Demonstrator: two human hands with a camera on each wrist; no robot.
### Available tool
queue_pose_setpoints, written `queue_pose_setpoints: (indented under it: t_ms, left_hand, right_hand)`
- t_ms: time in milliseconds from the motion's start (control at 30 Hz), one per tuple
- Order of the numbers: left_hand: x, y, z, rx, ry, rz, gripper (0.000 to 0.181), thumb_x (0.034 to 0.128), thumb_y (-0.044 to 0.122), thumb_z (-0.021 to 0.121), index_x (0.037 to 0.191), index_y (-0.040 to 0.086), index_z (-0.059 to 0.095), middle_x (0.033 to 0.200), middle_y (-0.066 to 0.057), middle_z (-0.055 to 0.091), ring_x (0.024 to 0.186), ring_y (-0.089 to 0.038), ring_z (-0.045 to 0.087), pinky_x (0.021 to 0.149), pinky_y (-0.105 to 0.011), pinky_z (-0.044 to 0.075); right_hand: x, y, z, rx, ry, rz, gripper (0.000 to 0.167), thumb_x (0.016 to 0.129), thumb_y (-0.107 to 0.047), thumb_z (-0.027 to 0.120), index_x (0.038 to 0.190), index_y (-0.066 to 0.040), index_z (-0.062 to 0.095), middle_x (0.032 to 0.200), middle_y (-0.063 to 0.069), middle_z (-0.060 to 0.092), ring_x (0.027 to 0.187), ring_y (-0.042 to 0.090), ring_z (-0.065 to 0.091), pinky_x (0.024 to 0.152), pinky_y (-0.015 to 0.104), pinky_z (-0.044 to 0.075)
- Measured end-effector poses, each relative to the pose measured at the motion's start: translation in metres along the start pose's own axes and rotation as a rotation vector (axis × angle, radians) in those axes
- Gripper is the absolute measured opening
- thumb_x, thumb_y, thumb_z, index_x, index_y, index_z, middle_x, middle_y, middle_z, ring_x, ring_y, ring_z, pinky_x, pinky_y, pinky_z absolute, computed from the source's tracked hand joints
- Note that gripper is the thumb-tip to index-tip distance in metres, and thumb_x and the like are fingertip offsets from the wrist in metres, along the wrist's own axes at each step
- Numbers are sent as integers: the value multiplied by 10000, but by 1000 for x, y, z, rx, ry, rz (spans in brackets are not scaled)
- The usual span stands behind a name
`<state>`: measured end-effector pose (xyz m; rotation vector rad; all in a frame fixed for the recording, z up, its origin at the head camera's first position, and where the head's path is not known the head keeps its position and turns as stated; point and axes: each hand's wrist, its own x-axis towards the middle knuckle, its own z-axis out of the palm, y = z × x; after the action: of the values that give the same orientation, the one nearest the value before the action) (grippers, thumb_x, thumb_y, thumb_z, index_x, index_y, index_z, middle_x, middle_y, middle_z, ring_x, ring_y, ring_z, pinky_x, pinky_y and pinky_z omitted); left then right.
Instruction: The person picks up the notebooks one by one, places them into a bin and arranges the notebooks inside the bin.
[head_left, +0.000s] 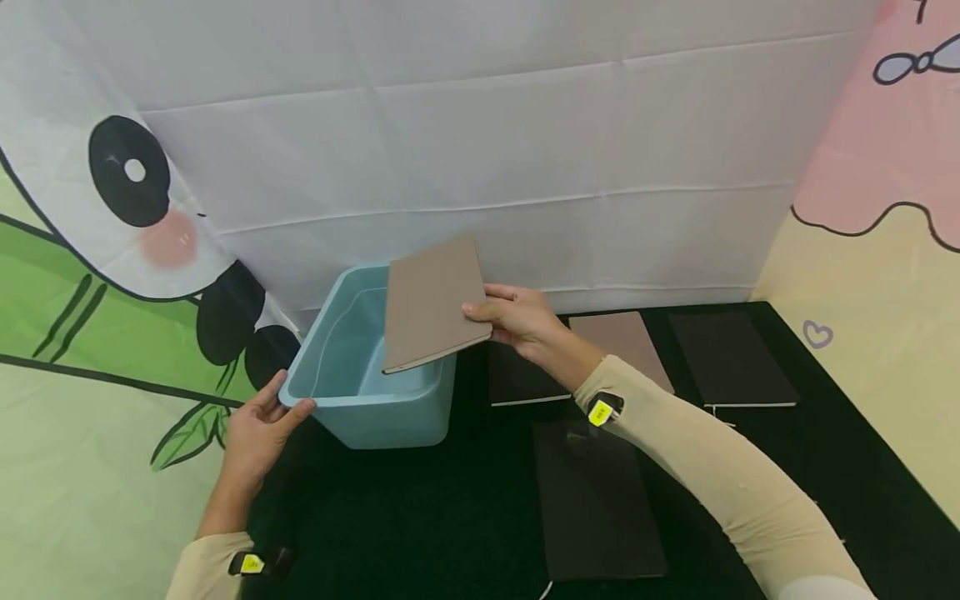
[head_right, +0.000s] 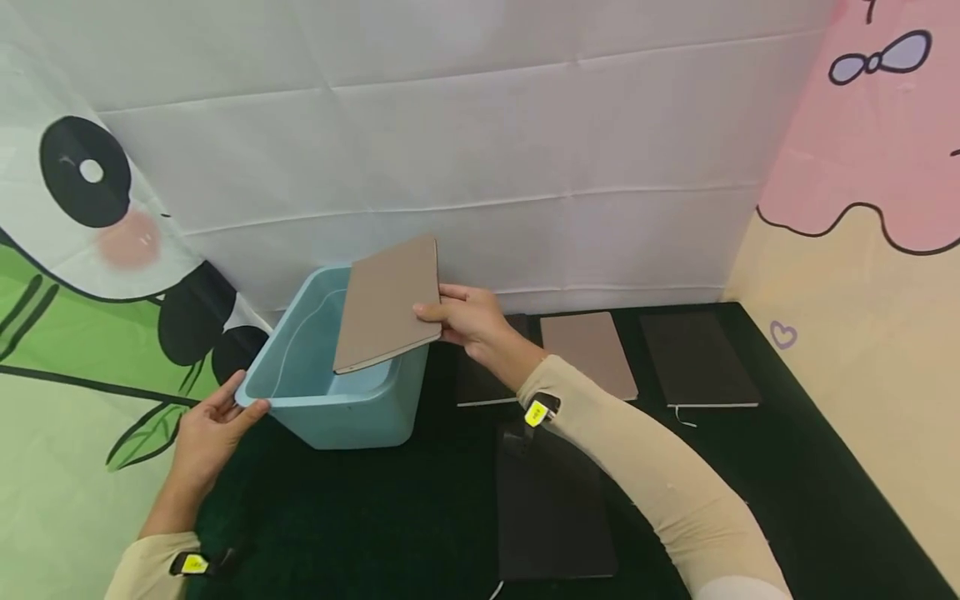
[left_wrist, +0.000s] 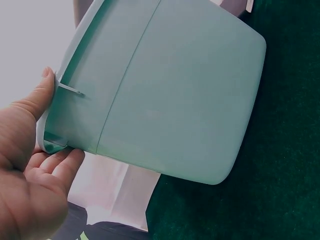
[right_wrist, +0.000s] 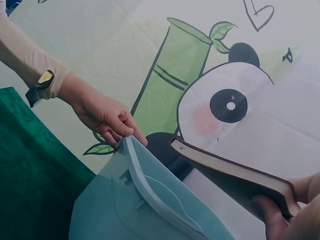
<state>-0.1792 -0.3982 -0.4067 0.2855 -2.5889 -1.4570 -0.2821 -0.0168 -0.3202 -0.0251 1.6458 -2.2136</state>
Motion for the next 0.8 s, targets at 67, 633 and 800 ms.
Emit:
queue_pose_setpoints:
  t_ms: [67, 633, 800]
  left_hand:
    - [1, 0, 0, -11, -1, 1, 803, 1006, 354, 660, 1636, 138, 211, 1623, -170, 333, 1423, -379, 417, 1021, -348, 416]
    - [2, -3, 0, -18, 11, 16, 785, 1008, 334, 661, 1632, 145, 224, 1619, -174, 338, 1416, -389, 425, 1000, -306, 424]
    - [1, -4, 2, -26, 14, 28, 779, 1006, 318, 668, 1629, 141, 236, 1609, -177, 356, 1410, -379, 431, 987, -264, 436]
  right_hand:
    - [9, 1, 9, 2, 22, 2, 568, 901, -11, 767, 1436, -59, 580, 1266, 146, 688, 936, 179, 716, 776, 265, 613]
    - [59, 25, 77, -65, 134, -38, 456, 863, 6, 798, 1303, 7, 676, 1124, 181, 746, 994, 280, 754, 776, 330, 635]
    - [67, 32, 96, -170, 199, -59, 362, 855, -11, 813, 1201, 36, 718, 1010, 191, 762, 916, 299, 768, 828, 405, 632]
